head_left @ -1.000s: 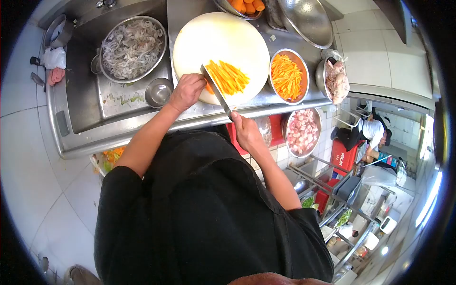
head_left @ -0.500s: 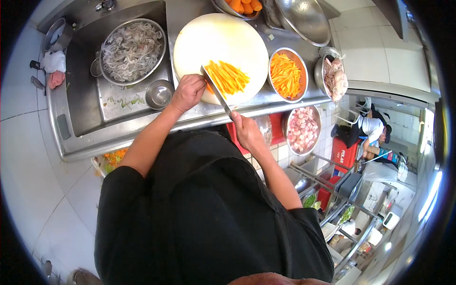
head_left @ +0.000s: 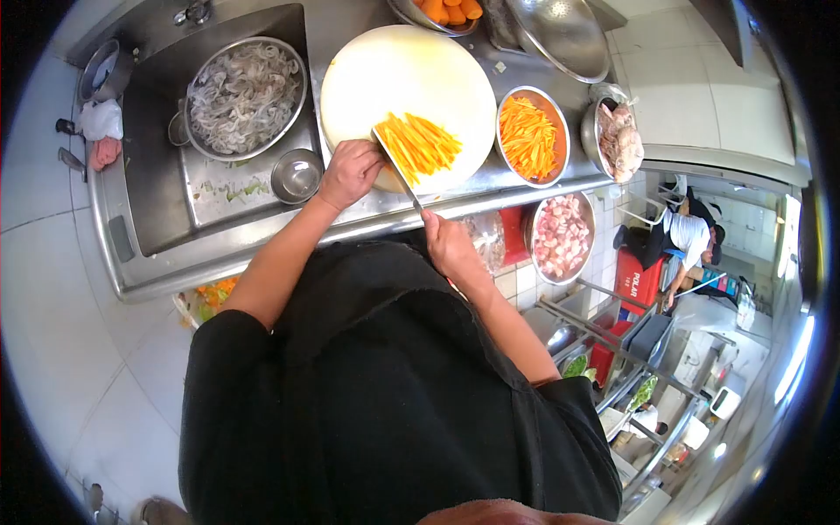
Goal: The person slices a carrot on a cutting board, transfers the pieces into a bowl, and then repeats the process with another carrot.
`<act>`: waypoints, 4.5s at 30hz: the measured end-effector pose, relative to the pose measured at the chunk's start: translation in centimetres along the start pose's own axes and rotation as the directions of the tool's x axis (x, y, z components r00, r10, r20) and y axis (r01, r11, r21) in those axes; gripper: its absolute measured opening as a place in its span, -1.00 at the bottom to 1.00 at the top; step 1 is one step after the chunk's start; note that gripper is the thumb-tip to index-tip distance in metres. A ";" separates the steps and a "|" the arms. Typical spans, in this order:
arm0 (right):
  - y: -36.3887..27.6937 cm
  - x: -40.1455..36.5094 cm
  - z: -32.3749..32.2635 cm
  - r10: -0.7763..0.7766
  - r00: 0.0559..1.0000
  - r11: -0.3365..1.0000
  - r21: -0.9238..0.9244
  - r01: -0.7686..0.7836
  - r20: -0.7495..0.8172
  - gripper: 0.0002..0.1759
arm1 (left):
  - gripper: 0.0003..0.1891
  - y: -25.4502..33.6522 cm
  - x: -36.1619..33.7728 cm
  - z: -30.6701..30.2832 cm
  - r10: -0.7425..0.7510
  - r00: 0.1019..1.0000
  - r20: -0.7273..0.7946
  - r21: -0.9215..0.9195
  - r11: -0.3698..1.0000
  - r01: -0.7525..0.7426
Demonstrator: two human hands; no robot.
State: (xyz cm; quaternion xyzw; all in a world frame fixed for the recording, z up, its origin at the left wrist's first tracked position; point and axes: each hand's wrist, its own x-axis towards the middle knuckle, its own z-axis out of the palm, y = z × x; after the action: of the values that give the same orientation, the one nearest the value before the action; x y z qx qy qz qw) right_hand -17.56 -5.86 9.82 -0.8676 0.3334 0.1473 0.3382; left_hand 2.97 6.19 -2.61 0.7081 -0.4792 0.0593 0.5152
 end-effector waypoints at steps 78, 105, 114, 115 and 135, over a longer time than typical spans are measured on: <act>19.3 1.8 -15.6 0.114 0.993 0.528 0.847 -0.070 0.011 -0.62 | -0.28 9.8 18.4 31.2 -0.258 0.963 0.083 -0.088 0.960 0.265; 19.9 8.4 -7.7 -0.128 0.908 0.501 0.816 -0.288 0.399 -0.73 | -0.48 4.1 2.0 5.5 -0.390 0.891 0.234 0.364 0.885 0.291; 17.4 8.0 -8.1 -0.136 0.880 0.551 0.773 -0.315 0.456 -0.74 | -0.55 7.5 4.7 12.1 -0.535 0.843 -0.058 0.422 0.752 0.507; 16.9 7.3 -8.9 -0.125 0.895 0.583 0.761 -0.283 0.429 -0.74 | -0.60 7.9 5.6 11.9 -0.566 0.824 -0.037 0.403 0.746 0.531; 14.7 3.0 -10.7 0.016 0.982 0.775 0.618 -0.129 0.186 -0.73 | -0.88 5.1 9.4 9.8 -0.285 0.843 0.456 0.402 0.911 0.091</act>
State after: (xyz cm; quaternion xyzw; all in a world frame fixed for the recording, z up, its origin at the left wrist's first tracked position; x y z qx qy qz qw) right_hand -25.00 -22.62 8.99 -0.6760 0.3666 0.1143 0.6289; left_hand 0.19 -7.34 1.71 0.8259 -0.5046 -0.0919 0.2343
